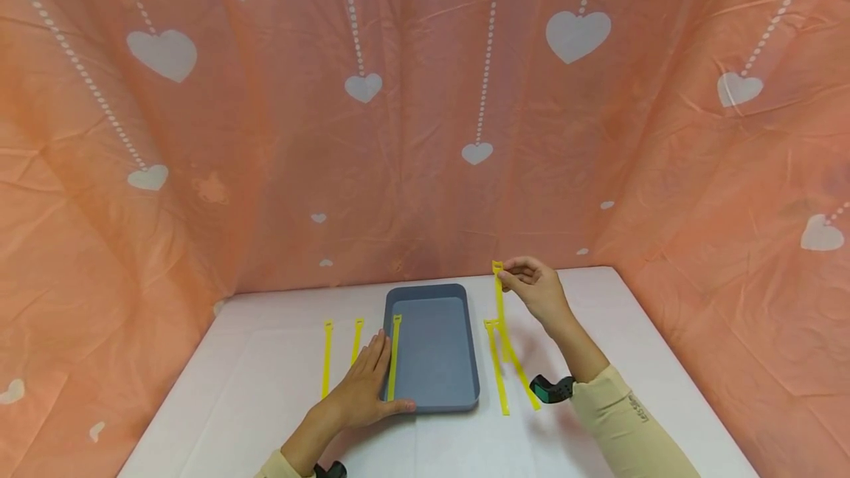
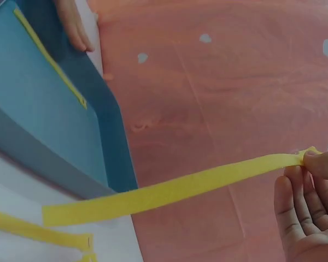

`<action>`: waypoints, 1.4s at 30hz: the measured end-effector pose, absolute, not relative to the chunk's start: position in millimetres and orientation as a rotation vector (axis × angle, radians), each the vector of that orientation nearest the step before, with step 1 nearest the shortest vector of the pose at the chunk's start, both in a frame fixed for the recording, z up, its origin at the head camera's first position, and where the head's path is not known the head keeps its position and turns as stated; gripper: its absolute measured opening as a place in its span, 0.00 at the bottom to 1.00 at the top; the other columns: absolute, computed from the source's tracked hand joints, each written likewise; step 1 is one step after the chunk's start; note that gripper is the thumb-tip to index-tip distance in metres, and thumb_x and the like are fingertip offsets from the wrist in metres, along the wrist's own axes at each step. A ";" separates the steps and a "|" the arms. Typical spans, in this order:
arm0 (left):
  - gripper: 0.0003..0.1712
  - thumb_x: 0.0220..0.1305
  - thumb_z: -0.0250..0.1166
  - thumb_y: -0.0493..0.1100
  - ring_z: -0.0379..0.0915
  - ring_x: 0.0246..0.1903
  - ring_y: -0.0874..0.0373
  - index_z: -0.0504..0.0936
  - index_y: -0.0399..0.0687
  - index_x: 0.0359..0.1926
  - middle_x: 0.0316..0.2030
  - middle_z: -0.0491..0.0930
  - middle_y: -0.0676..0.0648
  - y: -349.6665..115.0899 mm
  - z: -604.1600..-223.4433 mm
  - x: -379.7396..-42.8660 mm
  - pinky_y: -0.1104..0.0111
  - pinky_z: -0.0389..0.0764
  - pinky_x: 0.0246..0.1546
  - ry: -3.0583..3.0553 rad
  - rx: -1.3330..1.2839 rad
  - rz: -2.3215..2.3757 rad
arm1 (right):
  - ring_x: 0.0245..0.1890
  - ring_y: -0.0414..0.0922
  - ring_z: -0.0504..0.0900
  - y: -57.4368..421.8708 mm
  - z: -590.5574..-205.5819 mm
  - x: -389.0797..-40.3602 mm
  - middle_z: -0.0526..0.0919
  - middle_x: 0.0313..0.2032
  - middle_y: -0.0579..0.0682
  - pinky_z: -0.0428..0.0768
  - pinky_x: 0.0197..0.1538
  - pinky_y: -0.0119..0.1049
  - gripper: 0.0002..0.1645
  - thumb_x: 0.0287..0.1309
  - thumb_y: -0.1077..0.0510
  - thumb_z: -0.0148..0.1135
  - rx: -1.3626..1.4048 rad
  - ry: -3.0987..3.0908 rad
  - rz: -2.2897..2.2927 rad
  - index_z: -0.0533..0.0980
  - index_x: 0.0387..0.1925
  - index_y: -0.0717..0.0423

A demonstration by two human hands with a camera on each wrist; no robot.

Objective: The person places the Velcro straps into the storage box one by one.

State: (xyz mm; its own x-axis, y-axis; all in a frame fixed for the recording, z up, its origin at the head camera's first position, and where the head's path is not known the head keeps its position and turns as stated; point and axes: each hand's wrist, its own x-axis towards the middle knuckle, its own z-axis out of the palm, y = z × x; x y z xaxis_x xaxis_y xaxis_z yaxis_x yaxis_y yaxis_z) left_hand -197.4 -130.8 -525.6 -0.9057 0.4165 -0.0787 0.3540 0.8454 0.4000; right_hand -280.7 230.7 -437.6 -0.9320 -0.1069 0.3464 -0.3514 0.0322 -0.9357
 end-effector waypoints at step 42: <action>0.79 0.58 0.67 0.83 0.35 0.85 0.40 0.43 0.32 0.85 0.86 0.36 0.34 -131.0 -526.7 -198.3 0.46 0.48 0.84 2.884 0.604 0.557 | 0.37 0.41 0.87 146.6 -460.3 -282.3 0.86 0.37 0.46 0.89 0.51 0.40 0.11 0.73 0.67 0.66 0.495 -2.094 2.349 0.76 0.51 0.72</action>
